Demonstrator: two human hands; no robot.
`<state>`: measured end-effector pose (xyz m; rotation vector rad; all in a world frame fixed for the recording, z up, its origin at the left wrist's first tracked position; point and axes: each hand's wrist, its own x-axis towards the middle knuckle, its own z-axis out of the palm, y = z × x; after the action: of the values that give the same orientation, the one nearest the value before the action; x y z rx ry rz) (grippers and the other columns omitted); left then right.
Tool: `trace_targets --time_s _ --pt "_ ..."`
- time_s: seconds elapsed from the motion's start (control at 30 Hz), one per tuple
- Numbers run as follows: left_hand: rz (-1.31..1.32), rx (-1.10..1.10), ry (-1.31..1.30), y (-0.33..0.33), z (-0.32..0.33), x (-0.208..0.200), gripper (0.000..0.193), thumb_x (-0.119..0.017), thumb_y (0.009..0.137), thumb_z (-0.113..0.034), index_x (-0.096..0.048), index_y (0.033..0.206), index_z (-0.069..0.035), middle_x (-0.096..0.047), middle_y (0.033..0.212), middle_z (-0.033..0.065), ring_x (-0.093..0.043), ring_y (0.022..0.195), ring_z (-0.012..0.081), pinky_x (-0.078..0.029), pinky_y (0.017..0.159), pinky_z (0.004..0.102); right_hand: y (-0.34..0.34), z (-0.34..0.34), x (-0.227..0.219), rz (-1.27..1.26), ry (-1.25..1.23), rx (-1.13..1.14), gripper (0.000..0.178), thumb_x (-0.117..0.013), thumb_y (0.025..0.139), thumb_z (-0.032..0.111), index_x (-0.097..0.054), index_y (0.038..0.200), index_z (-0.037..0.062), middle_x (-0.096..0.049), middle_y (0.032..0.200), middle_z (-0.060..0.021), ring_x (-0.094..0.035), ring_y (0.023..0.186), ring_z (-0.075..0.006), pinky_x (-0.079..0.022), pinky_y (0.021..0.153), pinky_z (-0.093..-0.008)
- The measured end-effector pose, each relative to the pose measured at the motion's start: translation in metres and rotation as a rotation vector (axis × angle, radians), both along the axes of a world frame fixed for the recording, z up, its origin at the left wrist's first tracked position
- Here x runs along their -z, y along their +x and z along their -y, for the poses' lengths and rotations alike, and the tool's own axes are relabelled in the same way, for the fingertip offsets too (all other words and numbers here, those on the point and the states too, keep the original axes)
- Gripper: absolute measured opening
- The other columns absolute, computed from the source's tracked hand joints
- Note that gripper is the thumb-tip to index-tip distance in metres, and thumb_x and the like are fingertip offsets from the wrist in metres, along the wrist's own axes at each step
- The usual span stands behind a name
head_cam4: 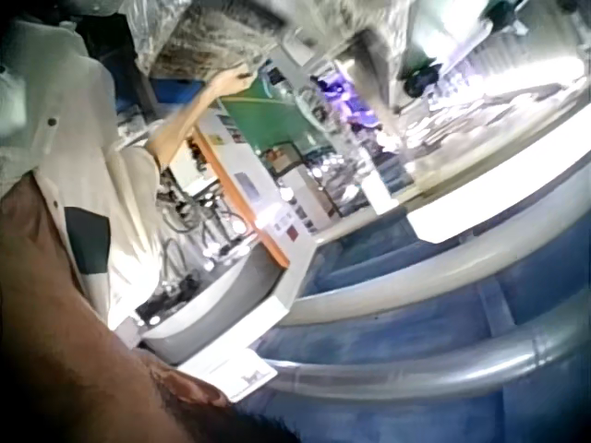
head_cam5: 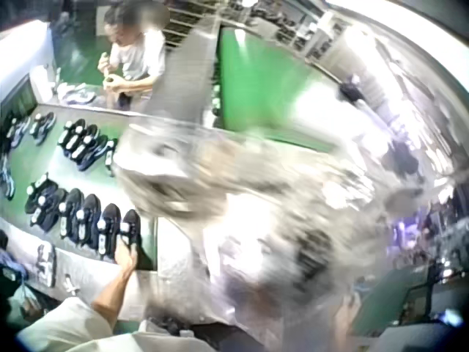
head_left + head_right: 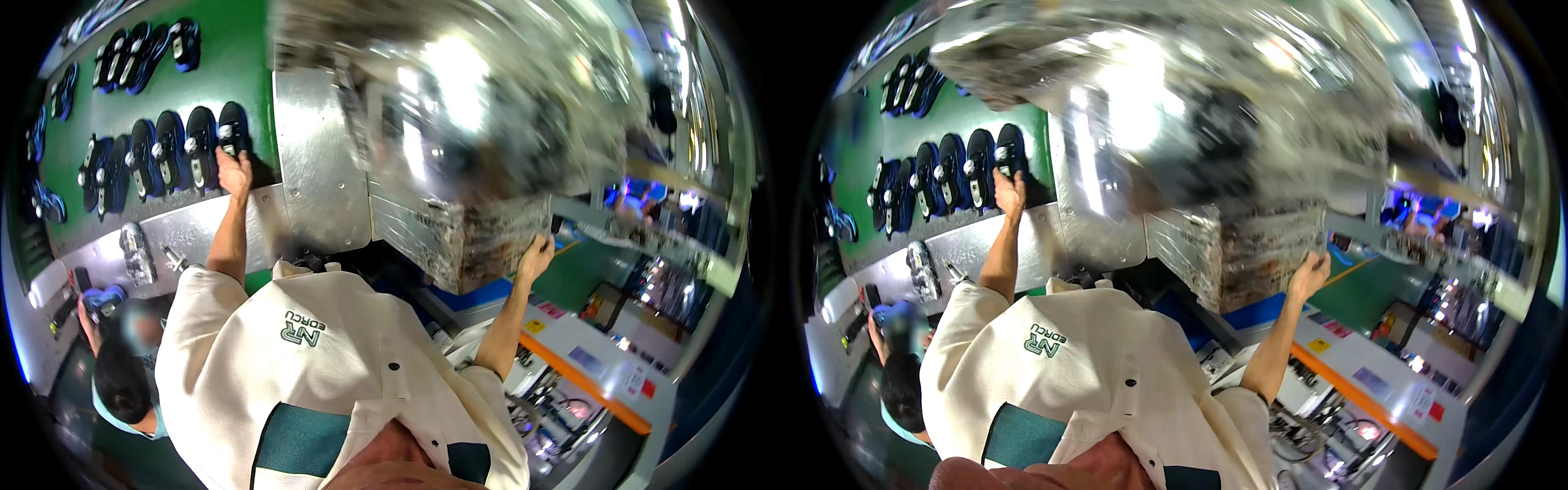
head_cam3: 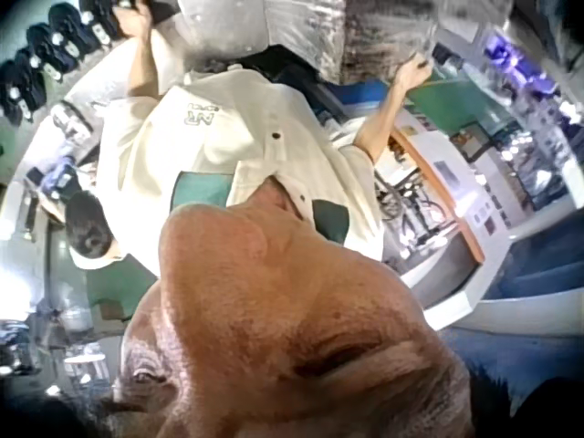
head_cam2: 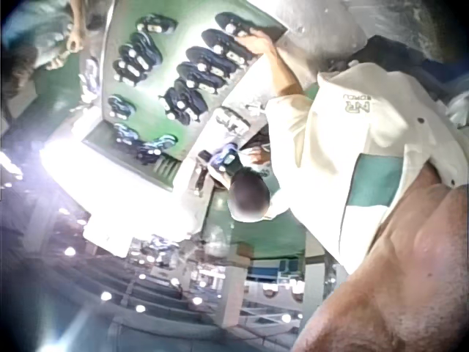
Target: The person places shoes into a machine for processing, removes them, and then places them onto a conveyor belt.
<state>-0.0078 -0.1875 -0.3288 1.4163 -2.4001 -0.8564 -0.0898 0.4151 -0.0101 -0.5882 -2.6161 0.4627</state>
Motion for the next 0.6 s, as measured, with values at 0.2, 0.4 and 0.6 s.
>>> trace_targets --time_s 0.2,0.4,0.6 --pt "0.039 0.235 0.132 0.007 0.038 0.009 0.084 -0.067 0.083 -0.046 -0.031 0.138 0.008 -0.05 0.129 0.0333 -0.051 0.117 0.0468 -0.041 0.101 0.0458 -0.008 0.036 -0.024 0.04 -0.131 0.074 0.053 -0.054 0.091 0.034 -0.05 0.131 -0.0009 -0.049 0.126 -0.0236 -0.049 0.113 -0.0402 -0.042 0.093 -0.0499" --pt "-0.518 0.224 0.045 0.0 0.118 -0.136 0.03 -0.066 0.089 -0.02 -0.063 0.104 0.006 -0.065 0.09 0.0071 -0.056 0.082 0.0148 -0.048 0.077 0.0302 -0.015 -0.04 -0.019 -0.175 -0.225 -0.252 0.024 -0.062 0.086 0.018 -0.063 0.101 -0.0018 -0.064 0.105 -0.0185 -0.061 0.095 -0.0332 -0.048 0.086 -0.0401" --pt "-0.96 0.392 -0.495 -0.059 -0.059 -0.532 0.04 -0.055 0.098 -0.023 -0.056 0.124 0.008 -0.064 0.119 0.016 -0.061 0.109 0.0215 -0.047 0.096 0.0344 -0.022 -0.025 -0.011 -0.474 -0.495 -0.473 0.022 -0.054 0.086 0.005 -0.06 0.106 -0.0014 -0.062 0.118 -0.0166 -0.059 0.11 -0.0305 -0.043 0.098 -0.0368"
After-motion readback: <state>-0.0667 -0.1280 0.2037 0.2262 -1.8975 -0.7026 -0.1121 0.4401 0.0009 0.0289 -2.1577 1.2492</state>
